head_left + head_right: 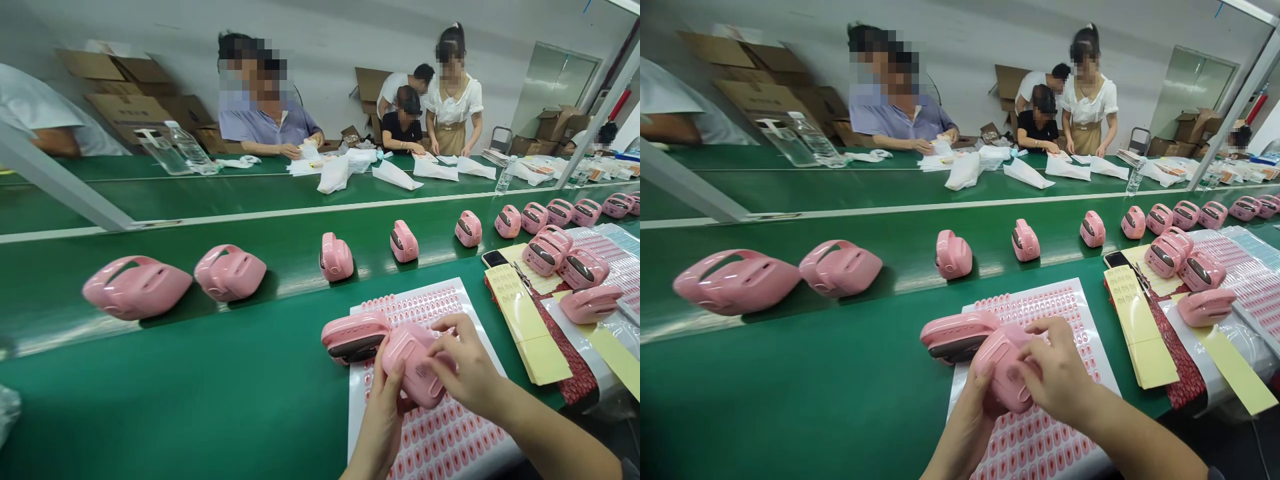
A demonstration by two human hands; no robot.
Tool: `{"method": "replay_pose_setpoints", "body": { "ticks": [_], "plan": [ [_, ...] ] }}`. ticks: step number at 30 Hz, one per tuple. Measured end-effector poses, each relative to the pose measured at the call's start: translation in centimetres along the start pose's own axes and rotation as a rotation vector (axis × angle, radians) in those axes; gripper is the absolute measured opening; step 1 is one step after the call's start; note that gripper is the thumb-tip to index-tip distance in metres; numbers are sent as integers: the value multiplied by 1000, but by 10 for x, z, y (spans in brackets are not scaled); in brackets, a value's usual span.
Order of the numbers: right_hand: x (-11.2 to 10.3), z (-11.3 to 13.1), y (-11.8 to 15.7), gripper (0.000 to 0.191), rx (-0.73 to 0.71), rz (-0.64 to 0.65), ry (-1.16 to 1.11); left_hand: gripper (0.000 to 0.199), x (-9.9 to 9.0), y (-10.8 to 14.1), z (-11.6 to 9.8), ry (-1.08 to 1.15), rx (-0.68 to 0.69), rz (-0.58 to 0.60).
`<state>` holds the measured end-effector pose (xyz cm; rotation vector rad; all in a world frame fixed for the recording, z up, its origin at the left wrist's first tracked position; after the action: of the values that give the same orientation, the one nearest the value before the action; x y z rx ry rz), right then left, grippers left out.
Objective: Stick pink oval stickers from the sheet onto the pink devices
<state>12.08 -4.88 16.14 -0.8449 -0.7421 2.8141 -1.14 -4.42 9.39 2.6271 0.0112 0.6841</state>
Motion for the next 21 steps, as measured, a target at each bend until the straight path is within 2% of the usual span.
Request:
{"method": "replay_pose_setpoints", "body": {
  "ticks": [2, 4, 5, 7, 10, 13, 16, 21],
  "plan": [
    [-4, -9, -15, 8, -13, -68, -36, 74, -7, 2, 0, 80, -9, -16],
    [6, -29, -37, 12, 40, -80, -36, 72, -18, 5, 1, 176, -55, -31],
    [18, -42, -50, 17, 76, -17, -17, 70, -25, 6, 1, 214, -92, -37],
    [55, -71, -73, 30, 190, 222, 108, 67, -40, 10, 2, 258, -167, -53],
    [103, -101, -96, 44, 231, 348, 160, 66, -61, 17, 2, 293, -174, -58],
    [133, -114, -107, 48, 241, 401, 188, 74, -73, 22, -3, 330, -55, -32],
    [140, -115, -108, 50, 235, 408, 208, 77, -78, 24, -14, 356, 66, -27],
    [123, -102, -101, 49, 196, 330, 184, 55, -69, 19, -31, 581, 108, -69]
  ]
}}
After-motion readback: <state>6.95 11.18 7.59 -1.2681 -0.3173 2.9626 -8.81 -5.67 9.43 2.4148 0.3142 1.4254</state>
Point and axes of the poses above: each hand's wrist, its own y-axis away from the middle knuckle, its own x-axis out of the palm, z = x × y, the point moved 4 cm from there along -y, towards the middle knuckle, and after that the axes turned 1 degree about z, right-handed, at the moved point
